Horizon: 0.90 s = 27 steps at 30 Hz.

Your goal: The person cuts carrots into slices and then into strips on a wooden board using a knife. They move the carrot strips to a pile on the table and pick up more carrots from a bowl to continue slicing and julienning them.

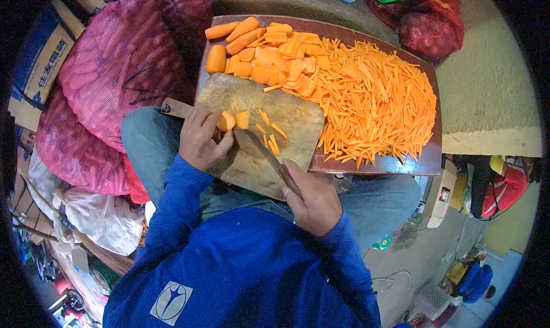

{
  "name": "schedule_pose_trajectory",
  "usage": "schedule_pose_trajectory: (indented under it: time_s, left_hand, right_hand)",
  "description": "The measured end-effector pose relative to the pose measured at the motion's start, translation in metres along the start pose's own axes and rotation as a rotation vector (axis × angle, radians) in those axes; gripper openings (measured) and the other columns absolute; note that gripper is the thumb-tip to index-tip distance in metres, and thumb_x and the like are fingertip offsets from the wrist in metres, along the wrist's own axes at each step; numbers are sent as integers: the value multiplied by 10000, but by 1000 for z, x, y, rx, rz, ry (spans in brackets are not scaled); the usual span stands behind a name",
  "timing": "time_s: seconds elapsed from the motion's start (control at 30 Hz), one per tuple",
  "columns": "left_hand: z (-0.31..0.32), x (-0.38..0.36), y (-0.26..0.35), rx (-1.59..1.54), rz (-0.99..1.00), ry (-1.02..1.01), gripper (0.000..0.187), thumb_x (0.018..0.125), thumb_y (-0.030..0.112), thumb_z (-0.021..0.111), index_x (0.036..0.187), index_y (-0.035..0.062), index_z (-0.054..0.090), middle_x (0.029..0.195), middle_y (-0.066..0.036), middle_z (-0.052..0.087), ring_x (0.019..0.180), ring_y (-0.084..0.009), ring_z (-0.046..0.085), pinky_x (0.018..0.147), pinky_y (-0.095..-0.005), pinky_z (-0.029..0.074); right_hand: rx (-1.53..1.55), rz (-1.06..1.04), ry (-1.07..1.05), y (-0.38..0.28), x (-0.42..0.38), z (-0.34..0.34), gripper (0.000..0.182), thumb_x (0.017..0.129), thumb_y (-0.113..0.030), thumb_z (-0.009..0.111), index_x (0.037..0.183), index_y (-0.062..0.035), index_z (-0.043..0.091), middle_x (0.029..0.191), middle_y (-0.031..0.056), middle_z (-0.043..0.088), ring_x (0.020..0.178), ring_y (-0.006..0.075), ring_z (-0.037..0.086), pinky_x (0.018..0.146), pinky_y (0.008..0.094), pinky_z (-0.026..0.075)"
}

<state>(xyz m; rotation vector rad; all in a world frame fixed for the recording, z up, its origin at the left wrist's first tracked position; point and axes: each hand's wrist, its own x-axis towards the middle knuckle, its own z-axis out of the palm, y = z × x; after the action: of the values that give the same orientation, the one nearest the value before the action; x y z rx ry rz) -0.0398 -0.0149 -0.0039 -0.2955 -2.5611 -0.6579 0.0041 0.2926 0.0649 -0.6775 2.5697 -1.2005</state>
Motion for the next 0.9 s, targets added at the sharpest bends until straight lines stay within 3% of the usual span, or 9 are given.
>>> schedule_pose_trajectory:
  time_s: [0.17,0.27,0.43,0.6,0.73,0.9]
  left_hand:
    - [-8,-1,8,-18,25,-52,370,725,147,823,1053,18,710,991,-157,641,925,-372,630,829,-469,511]
    - [-10,-7,11,-14,34,-75,398,710,169,827,1060,20,710,989,-149,637,927,-363,625,837,-472,496]
    - [-15,-7,12,23,-27,-126,453,684,194,832,1088,30,709,1014,-134,643,995,-358,624,893,-476,475]
    - [-2,6,9,-34,73,-124,378,783,195,833,1111,43,723,1138,-120,681,1096,-353,623,951,-464,473]
    - [9,10,3,-72,84,-143,281,829,141,818,1079,43,737,1133,-114,690,1084,-345,628,953,-455,476]
    - [13,7,3,-174,84,-135,183,834,64,808,1006,46,749,1070,-102,697,1036,-326,639,894,-448,471]
  right_hand:
    - [-127,-68,94,31,16,-14,558,959,-105,721,1485,25,584,1251,294,728,1153,443,724,990,452,576]
    - [-66,65,296,46,28,-26,563,963,-84,708,1493,43,565,1267,313,718,1158,456,722,997,454,576]
    - [-47,47,180,7,33,-17,563,967,-98,701,1498,32,565,1285,325,702,1168,473,708,996,459,573]
    - [-67,-49,87,-9,38,15,605,968,-120,689,1535,2,515,1161,286,712,1055,464,708,887,499,578]
    - [-151,-37,66,-12,40,21,630,974,-137,678,1560,-12,483,1094,255,704,1005,444,707,832,516,569]
    - [-171,-68,78,-12,41,17,616,986,-166,670,1552,-7,486,1154,265,713,1025,455,706,846,517,573]
